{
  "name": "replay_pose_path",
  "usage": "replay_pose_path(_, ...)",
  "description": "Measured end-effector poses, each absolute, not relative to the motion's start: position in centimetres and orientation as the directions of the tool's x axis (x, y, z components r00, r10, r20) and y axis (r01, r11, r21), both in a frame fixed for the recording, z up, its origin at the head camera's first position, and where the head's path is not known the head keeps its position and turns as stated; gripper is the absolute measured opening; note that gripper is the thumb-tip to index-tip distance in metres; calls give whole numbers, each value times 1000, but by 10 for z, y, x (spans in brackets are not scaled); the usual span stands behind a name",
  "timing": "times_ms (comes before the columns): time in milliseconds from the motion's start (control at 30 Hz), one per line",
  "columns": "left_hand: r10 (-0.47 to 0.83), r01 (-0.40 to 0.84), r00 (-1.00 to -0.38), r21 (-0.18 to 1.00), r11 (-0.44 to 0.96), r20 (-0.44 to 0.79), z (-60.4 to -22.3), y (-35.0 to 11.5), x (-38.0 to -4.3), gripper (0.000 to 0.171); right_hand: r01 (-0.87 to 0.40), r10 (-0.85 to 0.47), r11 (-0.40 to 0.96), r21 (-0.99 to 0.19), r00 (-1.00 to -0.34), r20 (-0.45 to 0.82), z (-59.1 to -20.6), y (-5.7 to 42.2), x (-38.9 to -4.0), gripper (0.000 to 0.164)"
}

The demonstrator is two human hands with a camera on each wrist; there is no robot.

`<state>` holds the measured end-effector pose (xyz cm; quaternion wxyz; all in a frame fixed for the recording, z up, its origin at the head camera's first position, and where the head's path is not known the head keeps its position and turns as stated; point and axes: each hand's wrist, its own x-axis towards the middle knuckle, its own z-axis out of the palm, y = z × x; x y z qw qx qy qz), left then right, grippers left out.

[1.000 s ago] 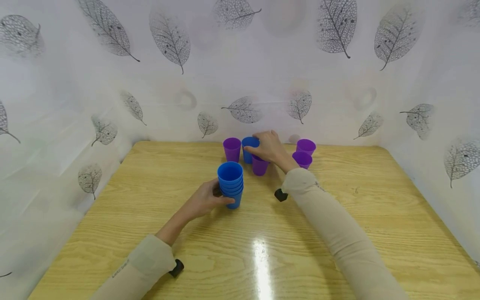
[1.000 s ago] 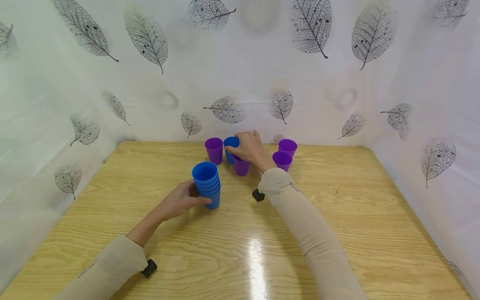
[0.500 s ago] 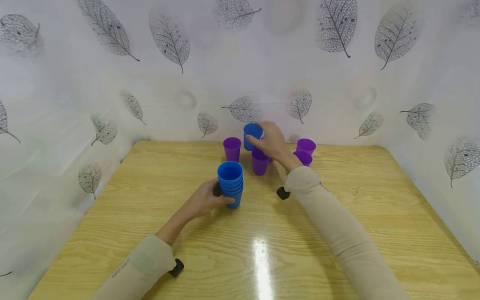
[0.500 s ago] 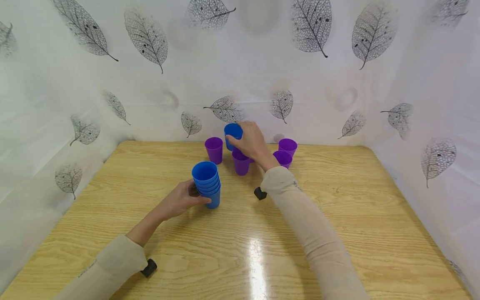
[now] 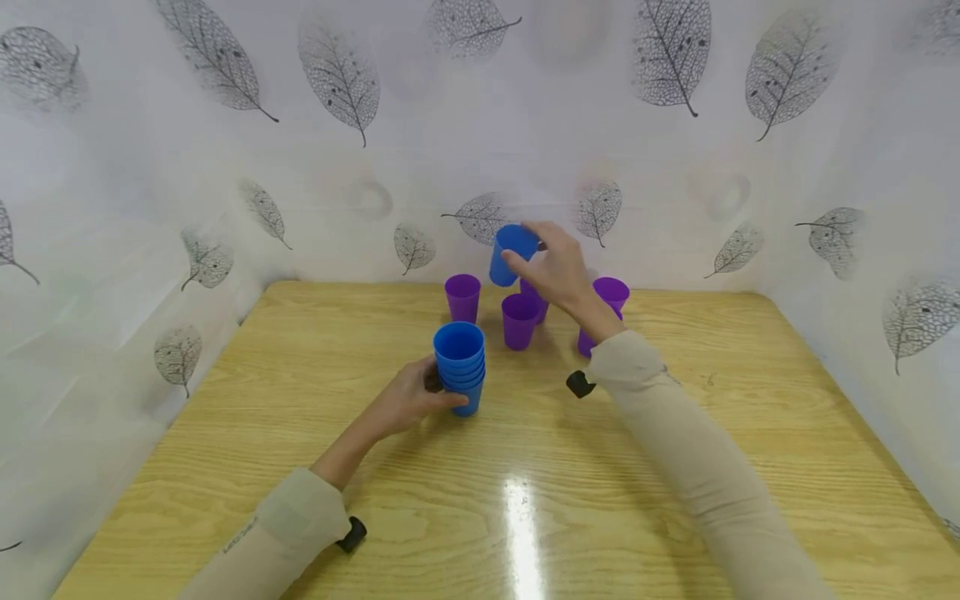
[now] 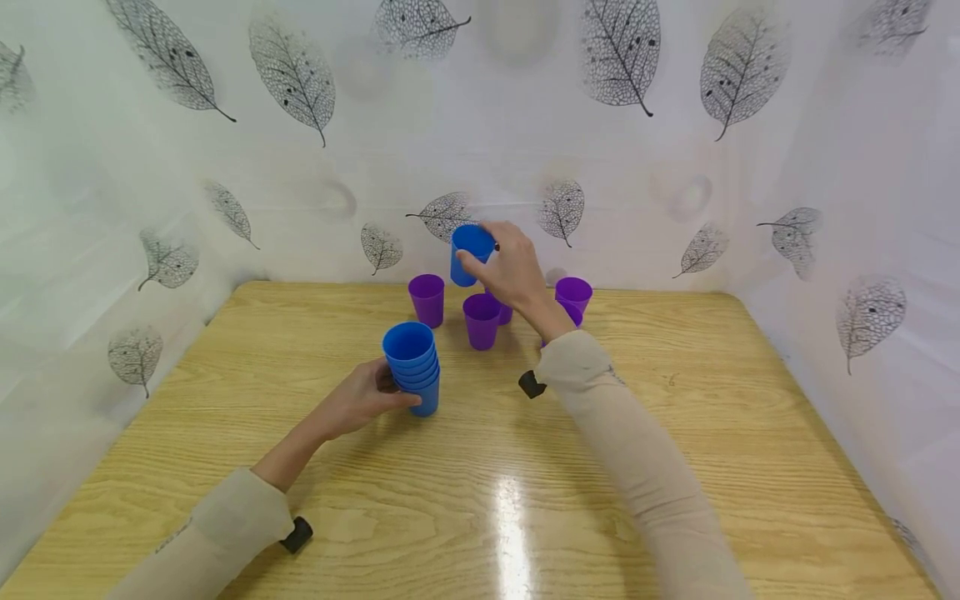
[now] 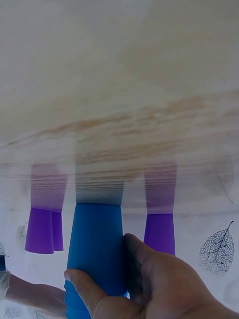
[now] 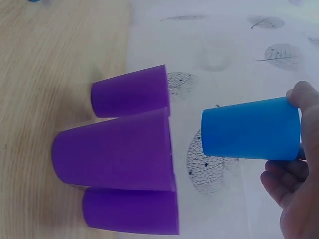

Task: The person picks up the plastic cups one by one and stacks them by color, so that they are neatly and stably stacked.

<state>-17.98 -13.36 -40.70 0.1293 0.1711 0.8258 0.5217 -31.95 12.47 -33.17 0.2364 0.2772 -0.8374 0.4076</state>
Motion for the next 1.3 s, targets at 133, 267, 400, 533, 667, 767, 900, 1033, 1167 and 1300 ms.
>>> replay_pose_path(133, 416, 145, -909, 906, 397, -37, -407, -134, -180, 65, -692, -262, 479, -541, -700, 664, -324, 131, -310, 54)
replay_pose_path(267, 413, 139, -910, 904, 404, -45, -406, -133, -180, 65, -726, -269, 458, -513, -664, 698, -317, 137, -298, 53)
replay_pose_path(400, 413, 133, -909, 906, 402, -50, -405, -133, -180, 66, -759, -295, 450, -471, -624, 724, -313, 143, -288, 53)
replay_pose_path(533, 414, 128, -909, 909, 396, -52, -405, -133, -180, 66, -785, -325, 455, -420, -585, 743, -312, 150, -277, 53)
replay_pose_path(667, 414, 131, -909, 908, 398, -50, -405, -132, -180, 65, -793, -347, 463, -397, -574, 742, -310, 156, -266, 53)
replay_pose_path(767, 415, 135, -909, 906, 400, -48, -405, -132, -180, 65, -791, -363, 476, -383, -574, 734, -311, 160, -259, 54)
replay_pose_path(900, 416, 140, -908, 905, 401, -44, -406, -132, -180, 64, -797, -380, 467, -383, -572, 727, -314, 167, -250, 55)
replay_pose_path(1033, 417, 147, -908, 905, 398, -36, -407, -132, -180, 64, -805, -399, 449, -389, -570, 718, -319, 176, -241, 56)
replay_pose_path(1167, 420, 153, -907, 906, 395, -30, -407, -133, -180, 64, -801, -414, 452, -392, -577, 704, -324, 186, -233, 53)
replay_pose_path(1300, 424, 157, -905, 904, 397, -29, -407, -133, -180, 64, -793, -424, 456, -405, -593, 684, -327, 193, -223, 49)
